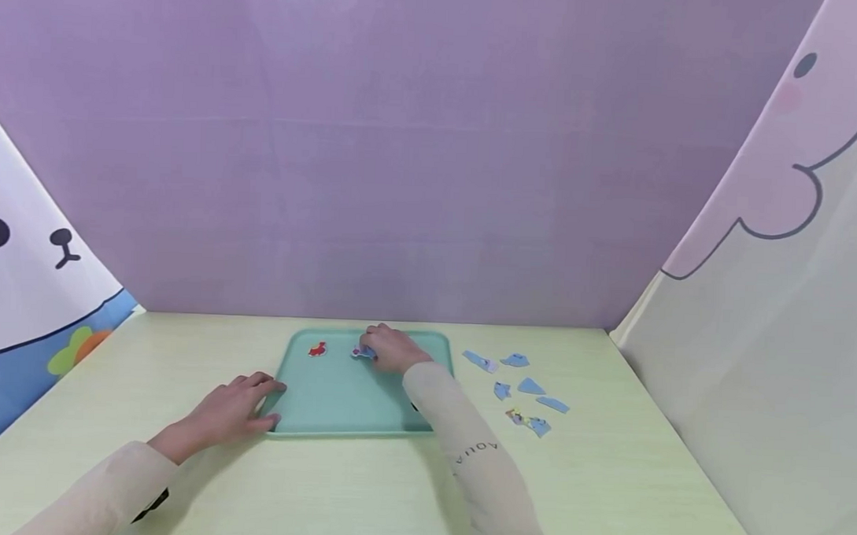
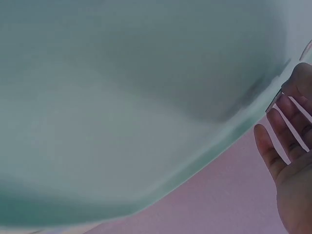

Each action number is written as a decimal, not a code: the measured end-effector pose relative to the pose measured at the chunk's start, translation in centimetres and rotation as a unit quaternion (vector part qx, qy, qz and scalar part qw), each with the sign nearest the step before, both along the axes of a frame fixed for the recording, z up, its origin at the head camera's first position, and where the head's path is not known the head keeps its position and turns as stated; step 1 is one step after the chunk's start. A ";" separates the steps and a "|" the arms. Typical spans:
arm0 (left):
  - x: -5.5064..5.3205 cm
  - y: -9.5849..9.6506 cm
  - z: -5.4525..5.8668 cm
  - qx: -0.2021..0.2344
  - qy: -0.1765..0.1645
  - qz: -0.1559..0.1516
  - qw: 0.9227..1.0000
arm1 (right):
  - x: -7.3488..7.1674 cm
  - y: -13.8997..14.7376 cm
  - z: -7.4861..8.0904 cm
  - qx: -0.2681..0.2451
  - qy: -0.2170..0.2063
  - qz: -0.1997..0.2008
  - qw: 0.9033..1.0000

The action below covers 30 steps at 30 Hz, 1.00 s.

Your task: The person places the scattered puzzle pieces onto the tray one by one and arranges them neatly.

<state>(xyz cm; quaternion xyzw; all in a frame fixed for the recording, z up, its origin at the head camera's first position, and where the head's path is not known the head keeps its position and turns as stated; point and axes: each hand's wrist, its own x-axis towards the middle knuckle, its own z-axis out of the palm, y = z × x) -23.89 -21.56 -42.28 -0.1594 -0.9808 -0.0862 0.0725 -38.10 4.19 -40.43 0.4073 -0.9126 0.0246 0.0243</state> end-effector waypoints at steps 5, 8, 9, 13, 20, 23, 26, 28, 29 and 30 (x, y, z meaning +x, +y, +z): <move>0.0 0.1 0.1 0.000 0.000 0.003 1.000 | -0.4 -0.8 -0.2 0.003 0.000 0.005 1.000; 0.0 0.1 0.1 -0.001 -0.002 0.005 1.000 | -0.4 -1.2 -0.2 0.005 -0.001 0.007 1.000; 0.0 0.1 0.1 -0.001 -0.003 0.006 1.000 | -0.5 -1.3 -0.2 0.006 -0.001 0.008 1.000; 0.0 0.1 0.1 0.000 -0.005 0.008 1.000 | -0.6 -1.5 -0.3 0.007 0.002 0.008 1.000; 0.0 0.1 0.1 0.000 -0.007 0.008 1.000 | -0.8 -2.0 -0.4 0.014 0.011 0.003 1.000; 0.0 0.2 0.1 0.004 -0.001 0.007 1.000 | -0.9 -2.2 -0.3 0.016 0.008 0.000 1.000; 0.1 0.2 0.0 0.004 0.006 0.007 1.000 | -0.9 -2.4 -0.3 0.019 0.008 -0.004 1.000; 0.1 0.2 -0.1 0.005 0.008 0.006 1.000 | -0.9 -2.4 -0.4 0.020 0.011 -0.006 1.000; 0.1 0.2 -0.1 0.005 0.008 0.006 1.000 | -0.9 -2.5 -0.4 0.021 0.012 -0.007 1.000; 0.1 0.1 -0.1 0.004 0.008 0.005 1.000 | -1.0 -2.5 -0.4 0.022 0.014 -0.007 1.000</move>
